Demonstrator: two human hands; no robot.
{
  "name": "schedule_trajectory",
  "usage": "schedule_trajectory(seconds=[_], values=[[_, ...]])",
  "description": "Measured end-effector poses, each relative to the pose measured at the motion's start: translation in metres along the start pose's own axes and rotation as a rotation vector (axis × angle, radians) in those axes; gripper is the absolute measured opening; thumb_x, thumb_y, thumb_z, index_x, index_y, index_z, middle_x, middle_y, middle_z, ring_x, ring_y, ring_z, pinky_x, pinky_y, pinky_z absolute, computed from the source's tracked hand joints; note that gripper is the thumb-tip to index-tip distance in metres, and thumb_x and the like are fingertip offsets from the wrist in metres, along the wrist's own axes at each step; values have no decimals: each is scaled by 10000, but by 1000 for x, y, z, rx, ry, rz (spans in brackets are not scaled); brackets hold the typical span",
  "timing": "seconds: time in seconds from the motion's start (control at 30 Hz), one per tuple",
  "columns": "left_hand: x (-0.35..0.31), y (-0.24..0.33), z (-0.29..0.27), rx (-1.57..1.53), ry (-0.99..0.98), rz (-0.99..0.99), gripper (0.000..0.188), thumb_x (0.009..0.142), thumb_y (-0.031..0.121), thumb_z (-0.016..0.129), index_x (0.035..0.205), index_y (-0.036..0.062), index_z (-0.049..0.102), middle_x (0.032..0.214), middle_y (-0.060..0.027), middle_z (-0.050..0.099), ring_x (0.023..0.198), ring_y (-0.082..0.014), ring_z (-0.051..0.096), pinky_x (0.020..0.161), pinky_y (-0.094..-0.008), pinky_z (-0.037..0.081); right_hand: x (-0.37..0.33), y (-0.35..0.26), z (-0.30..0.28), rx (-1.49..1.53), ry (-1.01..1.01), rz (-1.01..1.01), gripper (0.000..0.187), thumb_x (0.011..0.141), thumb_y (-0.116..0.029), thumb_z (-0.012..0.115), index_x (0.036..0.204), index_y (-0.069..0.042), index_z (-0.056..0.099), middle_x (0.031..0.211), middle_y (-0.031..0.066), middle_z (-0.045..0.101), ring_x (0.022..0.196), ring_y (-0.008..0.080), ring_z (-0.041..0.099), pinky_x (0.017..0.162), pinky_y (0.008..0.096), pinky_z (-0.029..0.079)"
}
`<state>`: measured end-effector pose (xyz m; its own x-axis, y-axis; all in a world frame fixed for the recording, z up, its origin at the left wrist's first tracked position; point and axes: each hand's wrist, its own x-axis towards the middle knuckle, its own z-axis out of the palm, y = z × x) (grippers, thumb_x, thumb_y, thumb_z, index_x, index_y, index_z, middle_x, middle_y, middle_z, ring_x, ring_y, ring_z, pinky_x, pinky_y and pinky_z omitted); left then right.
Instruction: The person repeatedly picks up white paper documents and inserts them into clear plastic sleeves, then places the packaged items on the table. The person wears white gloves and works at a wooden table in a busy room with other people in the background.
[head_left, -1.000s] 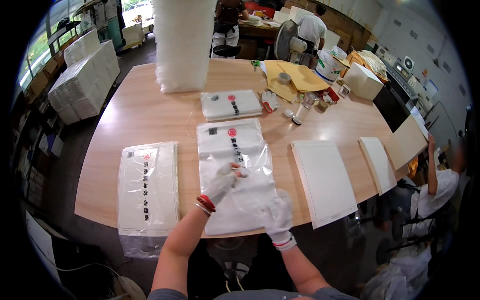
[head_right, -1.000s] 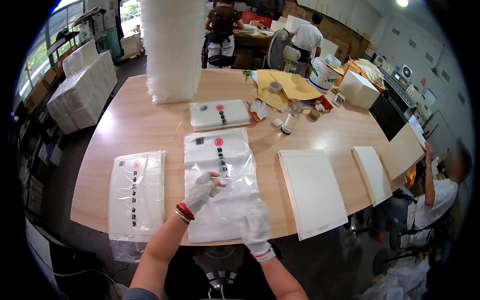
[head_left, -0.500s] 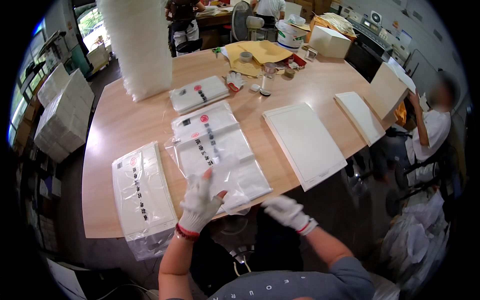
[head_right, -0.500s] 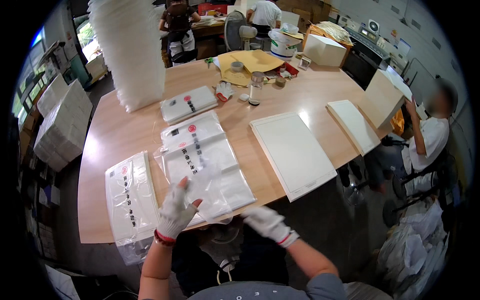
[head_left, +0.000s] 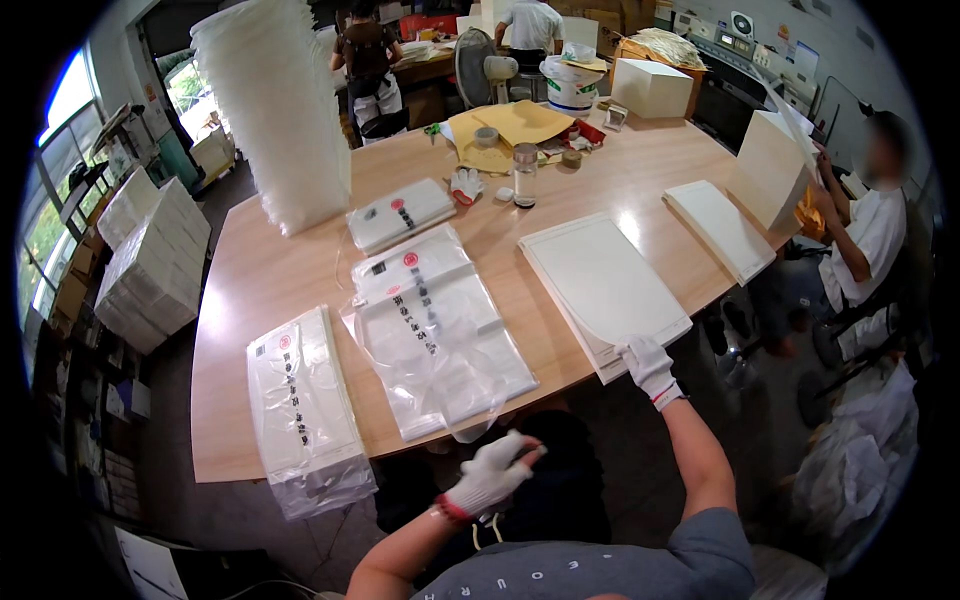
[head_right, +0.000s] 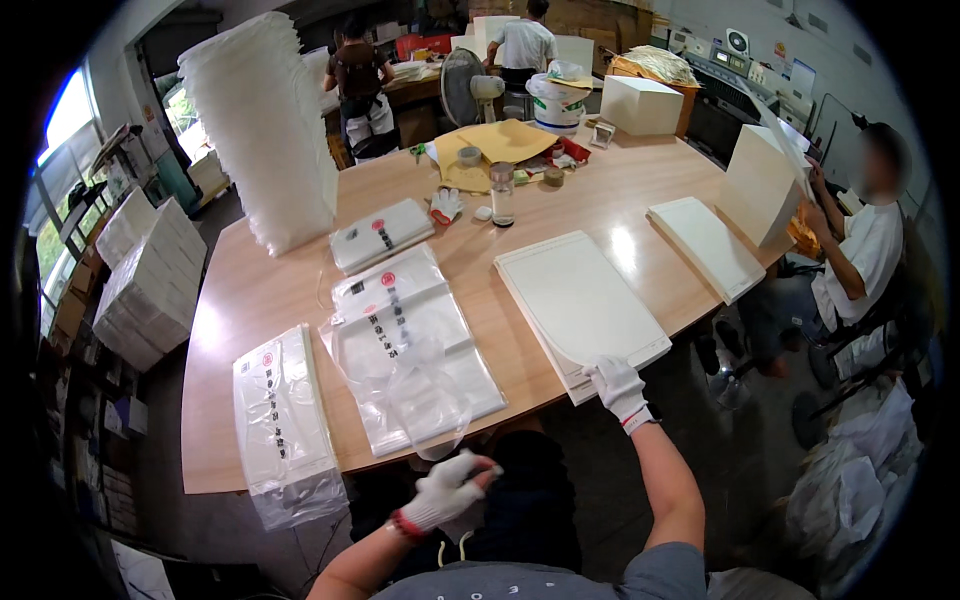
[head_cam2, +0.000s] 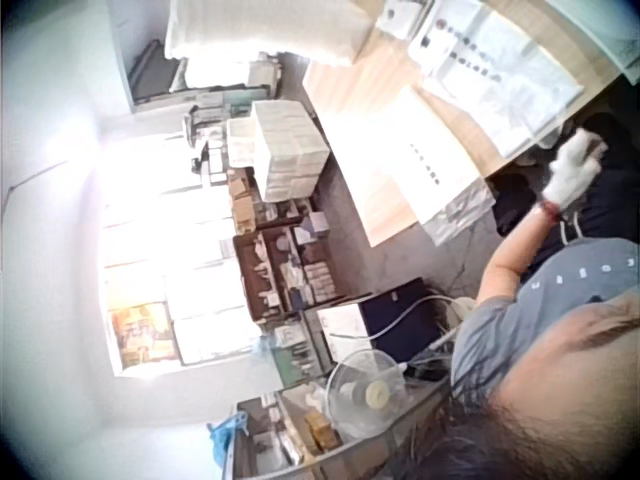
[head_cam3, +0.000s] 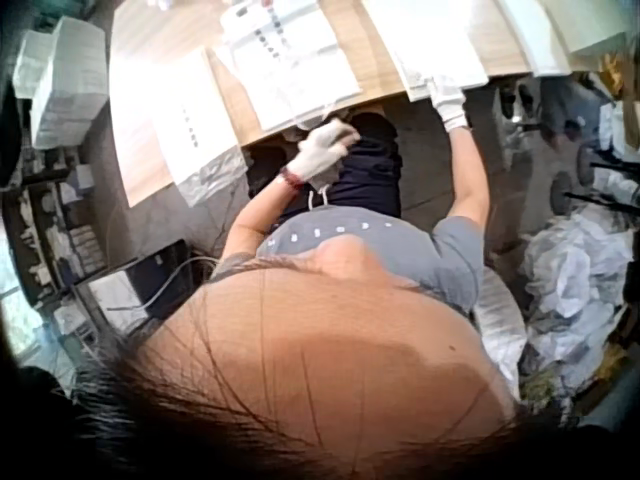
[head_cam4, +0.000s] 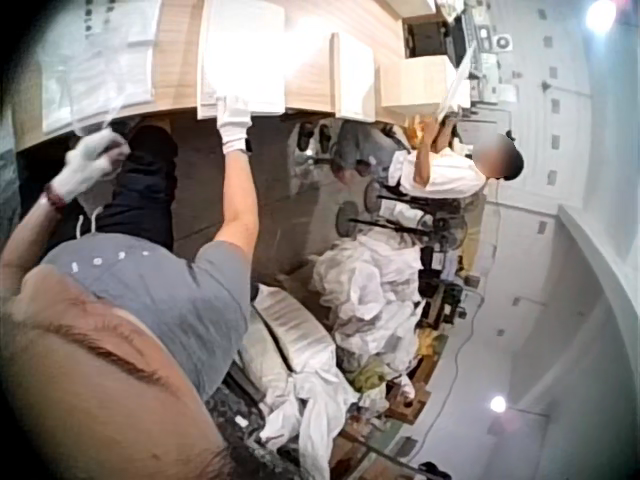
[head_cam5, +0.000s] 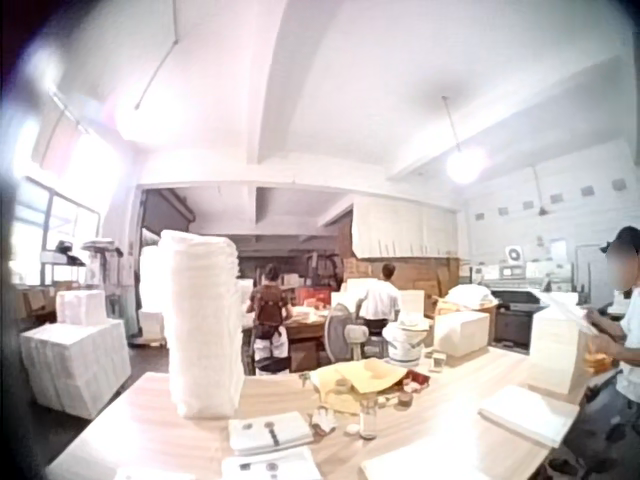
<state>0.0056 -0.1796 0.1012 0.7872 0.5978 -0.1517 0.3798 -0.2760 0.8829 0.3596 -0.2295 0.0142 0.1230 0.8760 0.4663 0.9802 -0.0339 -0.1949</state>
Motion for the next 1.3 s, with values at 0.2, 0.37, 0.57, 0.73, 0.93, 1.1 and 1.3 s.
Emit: schedule_trajectory(seconds=[0.2, 0.37, 0.57, 0.73, 0.93, 1.1, 1.3], values=[[89, -49, 69, -1570, -246, -350, 407, 942, 308, 456, 1233, 25, 431, 1204, -137, 520, 1120, -236, 509, 933, -416, 427, -7, -126, -77, 51, -62, -522, 106, 797, -156, 535, 825, -79, 602, 799, 136, 576, 743, 309, 570, 667, 392, 465], [55, -60, 37, -387, -117, -114, 423, 779, 138, 500, 1175, 0, 449, 1186, -129, 540, 977, -289, 583, 828, -388, 460, -59, -74, -62, 587, -351, 154, 226, 878, -271, 495, 943, -70, 579, 862, 93, 593, 798, 229, 587, 732, 342, 495], [21, 0, 52, 453, 67, -94, 750, 690, 345, 638, 1266, -17, 325, 1280, -288, 390, 1149, -461, 424, 939, -532, 343, -81, -134, 20, 1297, 104, 649, 450, 951, -376, 375, 1185, -11, 494, 1095, 154, 554, 946, 236, 563, 860, 365, 467], [0, -1, 58, 709, 66, 139, 839, 609, 364, 684, 1257, -69, 375, 1332, -340, 259, 1254, -493, 236, 1021, -565, 192, -53, -182, 25, 1046, 131, 746, 316, 799, -198, 640, 1001, 35, 572, 929, 111, 614, 822, 202, 587, 705, 326, 471], [14, 6, -59, 881, 866, 210, 726, 662, 243, 659, 1290, -16, 401, 1309, -223, 388, 1256, -445, 293, 1011, -534, 260, -39, -167, -66, 840, 45, 384, 191, 760, -129, 637, 915, -19, 632, 889, 147, 614, 783, 279, 620, 649, 344, 486], [49, -37, -137, -3, 415, -214, 557, 740, 198, 613, 1229, 11, 423, 1147, -202, 530, 1084, -339, 498, 880, -459, 408, -22, -176, -87, 284, -82, -143, 281, 728, -171, 647, 991, -77, 611, 979, 144, 618, 805, 313, 616, 666, 362, 516], [38, -7, -25, 511, 332, 400, 417, 748, 175, 571, 1153, 91, 516, 909, -107, 617, 876, -270, 603, 737, -444, 455, -7, -165, 15, 227, -451, -188, 307, 756, -302, 615, 966, -83, 569, 896, 133, 612, 747, 308, 612, 615, 402, 491]])
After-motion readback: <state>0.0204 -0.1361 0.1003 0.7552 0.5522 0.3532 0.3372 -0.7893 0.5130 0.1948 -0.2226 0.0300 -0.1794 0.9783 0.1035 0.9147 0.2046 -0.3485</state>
